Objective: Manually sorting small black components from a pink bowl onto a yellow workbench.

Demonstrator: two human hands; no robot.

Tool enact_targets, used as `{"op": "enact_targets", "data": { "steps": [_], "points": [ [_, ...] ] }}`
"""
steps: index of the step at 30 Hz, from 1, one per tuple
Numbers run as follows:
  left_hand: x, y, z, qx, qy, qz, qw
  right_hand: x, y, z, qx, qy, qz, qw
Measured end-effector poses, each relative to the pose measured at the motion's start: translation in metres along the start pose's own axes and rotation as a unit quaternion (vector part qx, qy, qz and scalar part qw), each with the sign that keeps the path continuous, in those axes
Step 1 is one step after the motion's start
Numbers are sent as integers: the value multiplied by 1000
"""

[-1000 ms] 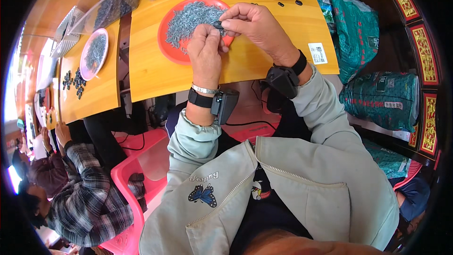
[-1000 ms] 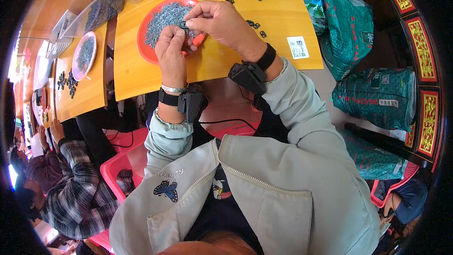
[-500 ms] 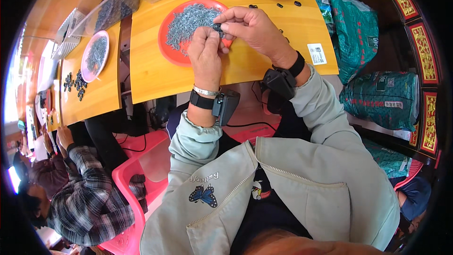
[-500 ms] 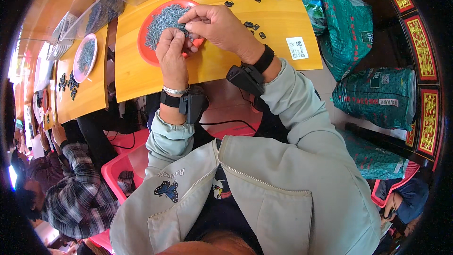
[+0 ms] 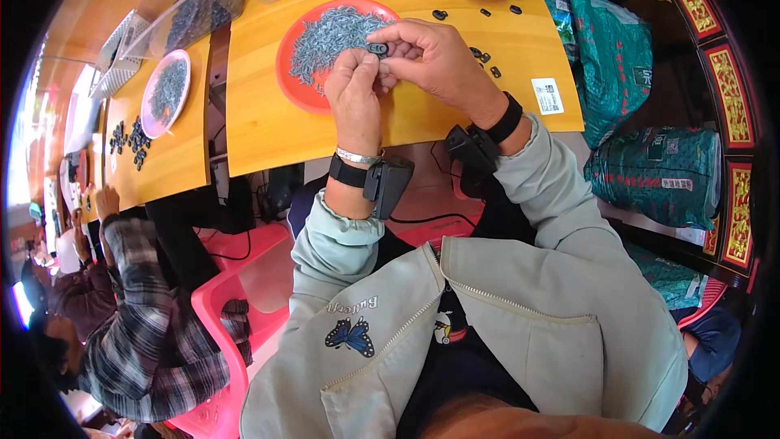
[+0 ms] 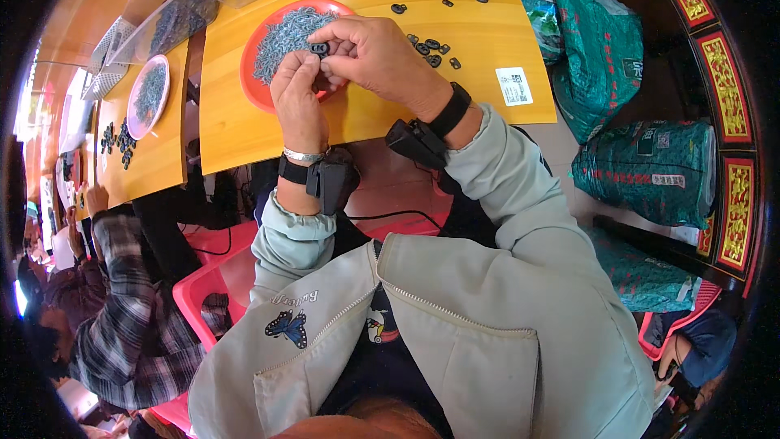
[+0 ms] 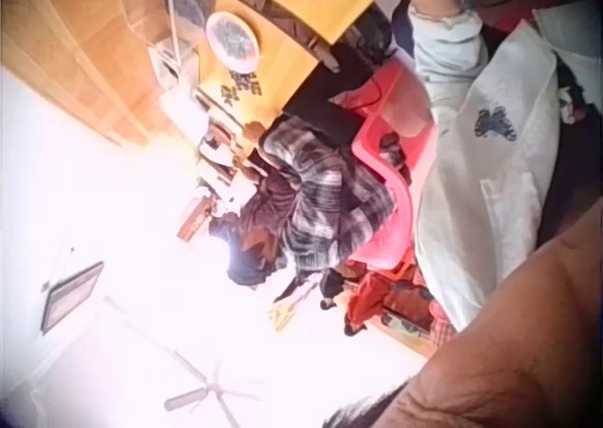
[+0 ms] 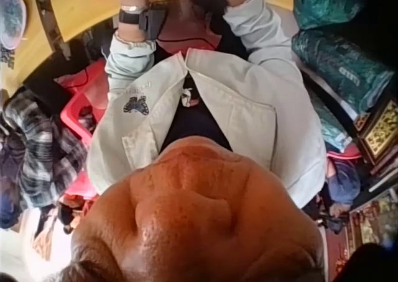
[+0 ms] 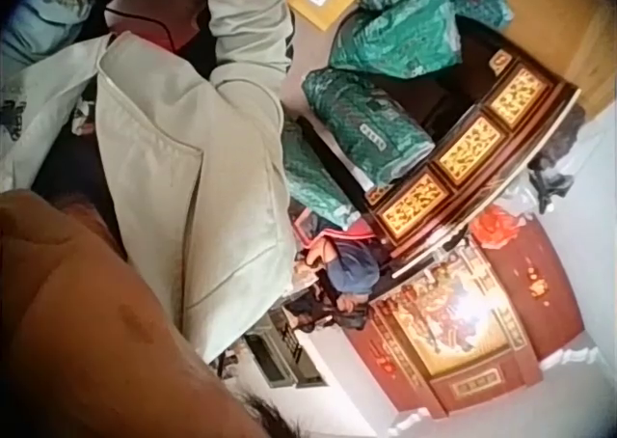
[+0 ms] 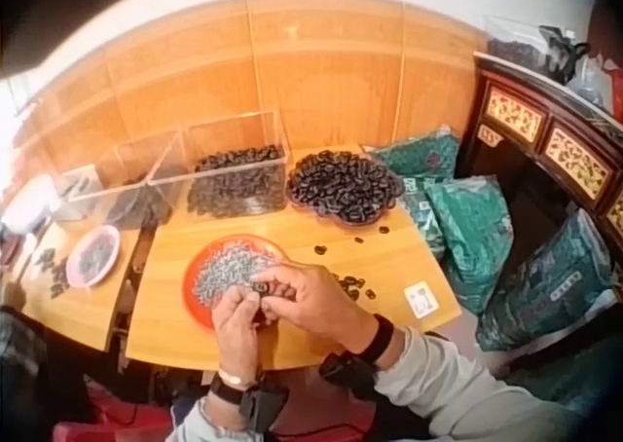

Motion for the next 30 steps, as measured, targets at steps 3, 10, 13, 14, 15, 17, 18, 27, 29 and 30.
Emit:
{"op": "enact_targets", "data": {
  "steps": [3, 10, 13, 14, 15, 17, 18, 27, 29, 30],
  "points": [
    [1, 1, 1, 2, 4, -12, 1000, -1, -1, 0, 0, 8, -1, 1000],
    [6, 0, 17, -1, 109, -55, 993, -5, -3, 5, 32, 68, -29, 997],
    [6, 0, 22, 19, 142, -83, 986, -5, -1, 8, 8, 179, -38, 983],
    [5, 0, 22, 19, 143, -85, 986, -6, -1, 6, 6, 178, -36, 983],
    [6, 0, 23, 41, 155, -91, 983, -7, -1, 3, 6, 195, -39, 980],
    [7, -1, 25, 63, 168, -99, 979, -8, -2, 0, 5, 212, -40, 976],
    [9, -2, 27, 72, 191, -99, 974, -9, -3, -1, 5, 215, -42, 976],
    [9, 1, 24, 57, 173, -93, 979, -11, -2, 4, 30, 142, -33, 989],
    [8, 1, 21, 47, 160, -92, 982, -11, -2, 4, 38, 134, -30, 990],
    [7, 2, 19, 41, 146, -92, 984, -11, -2, 4, 41, 148, -34, 988]
  ]
}}
Point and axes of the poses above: each hand's wrist, its own y-axis towards the middle knuckle, its own x-axis out of the palm, z = x × y, the point moved 6 cm from there along y, towards the middle knuckle, and after that the axes turned 15 degrees about -z, right-handed, at the moved point
